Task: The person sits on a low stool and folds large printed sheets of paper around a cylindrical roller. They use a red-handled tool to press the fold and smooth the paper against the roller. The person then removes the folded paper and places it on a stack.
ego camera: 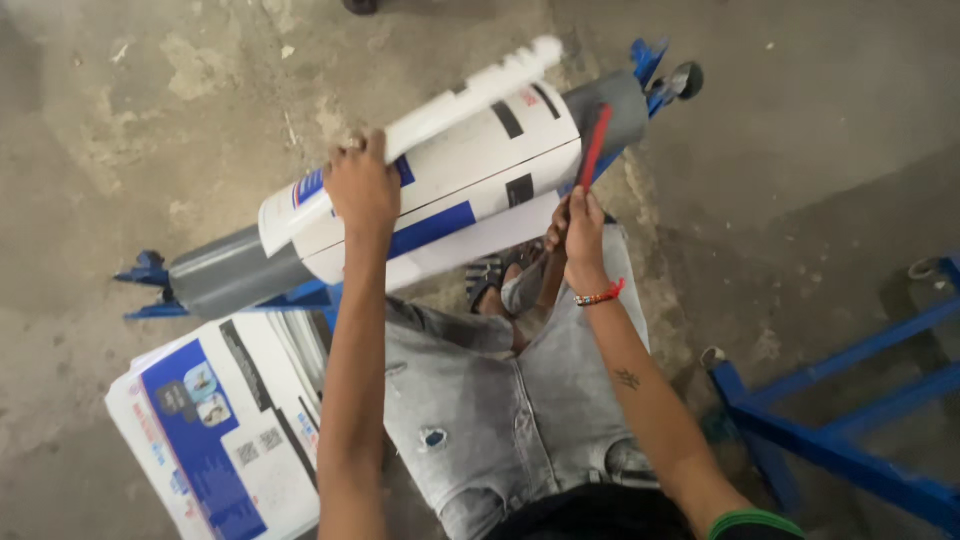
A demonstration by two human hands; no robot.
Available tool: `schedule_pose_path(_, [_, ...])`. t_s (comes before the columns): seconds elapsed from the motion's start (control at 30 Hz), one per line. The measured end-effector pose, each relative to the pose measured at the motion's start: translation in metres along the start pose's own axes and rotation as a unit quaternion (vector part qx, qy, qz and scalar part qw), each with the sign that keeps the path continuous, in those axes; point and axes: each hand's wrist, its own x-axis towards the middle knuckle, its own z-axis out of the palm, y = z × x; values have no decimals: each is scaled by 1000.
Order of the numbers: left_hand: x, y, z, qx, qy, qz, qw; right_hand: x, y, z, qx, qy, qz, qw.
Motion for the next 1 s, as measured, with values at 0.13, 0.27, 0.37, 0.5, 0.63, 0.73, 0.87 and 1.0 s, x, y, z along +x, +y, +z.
schedule_pose_path(0.13, [-22,8,-1,0,60,40,997,29,-3,13,19,61,4,998])
schedule_pose_path(0.27, [-29,6,5,19,113,54,992,-3,57,69,-65,29,13,997])
schedule_pose_path(0.37, [-32,6,-3,10,82,76,994,-67,103,133,-150,-130,57,978])
schedule_pose_path(0.5, [-41,0,-21,5,23,99,995,-86,72,139,-56,-154,252,954])
schedule_pose_path(0.63, [-45,6,-38,-7,0,106,994,-78,-8,89,9,-252,271,929])
schedule_pose_path(0.73, [-54,11,-28,24,50,95,994,-73,-34,75,74,-300,277,910])
schedule_pose_path(0.87, [-37,9,3,35,92,73,992,-69,-22,77,26,-266,251,930])
schedule_pose_path(1.0, [-6,2,10,0,33,3,999,-68,-4,72,-29,-139,180,973])
